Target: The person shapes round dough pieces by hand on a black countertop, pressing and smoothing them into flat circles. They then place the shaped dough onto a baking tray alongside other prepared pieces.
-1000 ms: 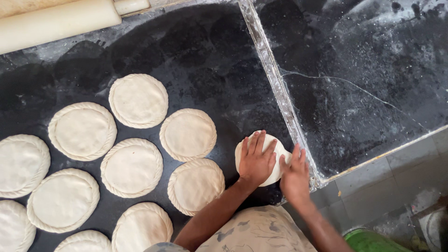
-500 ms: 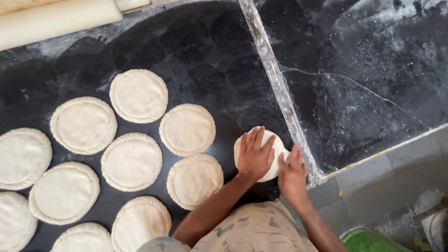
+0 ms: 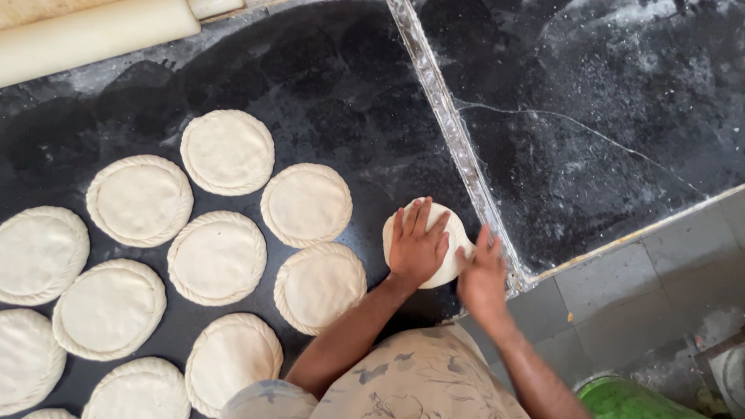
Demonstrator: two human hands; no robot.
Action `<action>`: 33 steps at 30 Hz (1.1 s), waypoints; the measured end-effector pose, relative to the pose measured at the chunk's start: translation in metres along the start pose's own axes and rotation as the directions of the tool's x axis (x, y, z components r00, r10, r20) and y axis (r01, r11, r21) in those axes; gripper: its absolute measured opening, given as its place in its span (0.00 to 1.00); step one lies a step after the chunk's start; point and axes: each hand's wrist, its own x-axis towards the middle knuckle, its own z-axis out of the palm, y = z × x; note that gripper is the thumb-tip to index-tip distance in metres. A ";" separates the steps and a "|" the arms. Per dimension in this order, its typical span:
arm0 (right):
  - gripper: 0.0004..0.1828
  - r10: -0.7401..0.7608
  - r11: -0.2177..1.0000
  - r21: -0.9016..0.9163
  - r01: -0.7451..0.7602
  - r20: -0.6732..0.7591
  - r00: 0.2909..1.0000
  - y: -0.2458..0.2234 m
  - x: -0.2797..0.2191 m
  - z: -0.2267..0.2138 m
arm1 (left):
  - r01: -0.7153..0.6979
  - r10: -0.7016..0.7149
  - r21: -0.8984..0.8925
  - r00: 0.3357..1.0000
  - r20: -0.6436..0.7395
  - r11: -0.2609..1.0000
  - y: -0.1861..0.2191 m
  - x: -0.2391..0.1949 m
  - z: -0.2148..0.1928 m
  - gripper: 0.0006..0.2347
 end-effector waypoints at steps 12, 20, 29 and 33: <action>0.23 -0.042 0.873 -0.486 0.039 0.005 0.999 -0.024 -0.019 0.022 | -0.010 0.010 0.014 1.000 -0.026 1.000 0.000 -0.002 0.002 0.18; 0.07 0.268 0.962 0.009 -0.273 0.165 0.949 0.003 0.020 0.000 | -0.023 0.023 0.009 0.999 -0.032 1.000 0.001 -0.006 0.003 0.18; 0.22 0.098 0.960 -0.257 -0.112 -0.068 0.993 -0.041 -0.032 0.004 | -0.036 0.037 0.028 0.999 -0.038 0.999 -0.003 -0.006 0.006 0.18; 0.13 0.307 0.949 0.044 -0.311 0.068 0.949 -0.012 0.004 -0.008 | -0.038 0.040 0.029 0.998 -0.044 0.999 -0.005 -0.004 0.006 0.17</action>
